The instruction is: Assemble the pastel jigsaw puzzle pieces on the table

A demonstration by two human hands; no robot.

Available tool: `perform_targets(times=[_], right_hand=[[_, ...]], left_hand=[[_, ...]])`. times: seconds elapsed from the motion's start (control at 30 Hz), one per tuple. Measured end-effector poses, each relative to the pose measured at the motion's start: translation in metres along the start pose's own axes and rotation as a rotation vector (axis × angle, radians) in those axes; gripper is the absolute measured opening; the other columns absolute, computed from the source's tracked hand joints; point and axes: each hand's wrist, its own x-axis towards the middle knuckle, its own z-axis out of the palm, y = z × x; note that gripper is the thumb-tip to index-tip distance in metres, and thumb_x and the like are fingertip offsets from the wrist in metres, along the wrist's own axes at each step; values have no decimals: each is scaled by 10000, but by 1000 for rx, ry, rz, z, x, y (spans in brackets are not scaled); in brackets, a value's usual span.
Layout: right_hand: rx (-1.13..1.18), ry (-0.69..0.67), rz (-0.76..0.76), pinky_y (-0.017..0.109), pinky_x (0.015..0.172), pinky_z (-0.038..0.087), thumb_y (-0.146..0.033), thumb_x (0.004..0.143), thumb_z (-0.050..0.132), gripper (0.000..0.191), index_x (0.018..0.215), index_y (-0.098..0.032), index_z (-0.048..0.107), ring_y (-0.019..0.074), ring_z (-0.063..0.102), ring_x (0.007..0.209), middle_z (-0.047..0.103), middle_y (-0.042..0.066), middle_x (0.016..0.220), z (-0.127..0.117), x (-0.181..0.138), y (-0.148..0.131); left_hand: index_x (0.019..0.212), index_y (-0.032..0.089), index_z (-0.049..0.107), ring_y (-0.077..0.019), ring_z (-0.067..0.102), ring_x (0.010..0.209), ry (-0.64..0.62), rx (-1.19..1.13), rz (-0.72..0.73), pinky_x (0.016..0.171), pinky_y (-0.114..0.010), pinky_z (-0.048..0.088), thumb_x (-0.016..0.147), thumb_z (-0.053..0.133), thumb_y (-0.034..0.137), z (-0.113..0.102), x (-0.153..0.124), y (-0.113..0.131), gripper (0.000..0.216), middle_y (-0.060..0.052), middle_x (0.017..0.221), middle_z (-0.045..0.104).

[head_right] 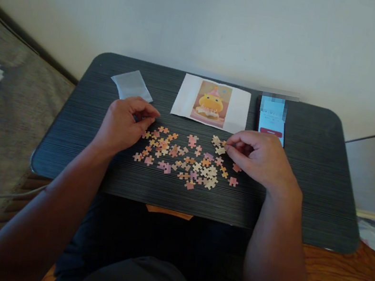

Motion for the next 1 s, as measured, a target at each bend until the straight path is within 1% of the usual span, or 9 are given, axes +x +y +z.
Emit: perform_targets(times=[0.23,0.37,0.47,0.67,0.83,0.9,1.0], right_hand=[[-47,17,-7,412,694,514,-406,978,792,114,925,-306,804,225,736,683,796,16,754,-1,1,0],[-50,29,-10,393,680,511,-399,983,779,119,936,-291,800,206,731,660,793,1,751,0,1,-1],[-31,29,-15,381,673,518,-387,989,771,117,954,-279,794,190,730,636,788,-10,744,0,0,0],[-54,29,-14,394,667,507,-397,986,775,123,951,-283,802,216,735,665,798,5,751,1,0,1],[-65,30,-20,391,640,481,-396,985,774,133,933,-278,810,209,702,643,775,16,729,0,1,-1],[-67,21,-23,397,644,482,-397,983,777,123,931,-290,810,213,703,642,778,15,736,0,2,-1],[-60,20,-19,408,658,498,-399,979,787,97,947,-312,812,223,722,655,788,12,744,0,2,1]], left_hand=[[1019,165,879,-207,675,833,2,54,-9,905,-438,604,885,720,100,-1,0,0,217,-75,963,813],[1022,176,866,-218,683,890,62,116,-57,931,-433,603,865,734,80,-5,0,-1,227,-83,1039,796],[1022,178,858,-208,690,869,83,118,-103,919,-416,609,866,748,77,-7,1,-3,216,-84,1052,793],[977,179,847,-195,695,812,53,93,-149,875,-388,614,838,795,80,-9,1,-6,178,-68,977,815],[920,192,845,-187,705,795,78,39,-188,836,-368,598,865,795,123,-11,2,-7,102,-46,915,826],[927,194,848,-183,692,788,81,31,-165,830,-364,592,874,799,137,-13,1,-5,92,-42,908,818],[939,182,853,-176,664,787,26,24,-45,810,-365,571,885,800,148,-16,-5,2,83,-47,929,784]])
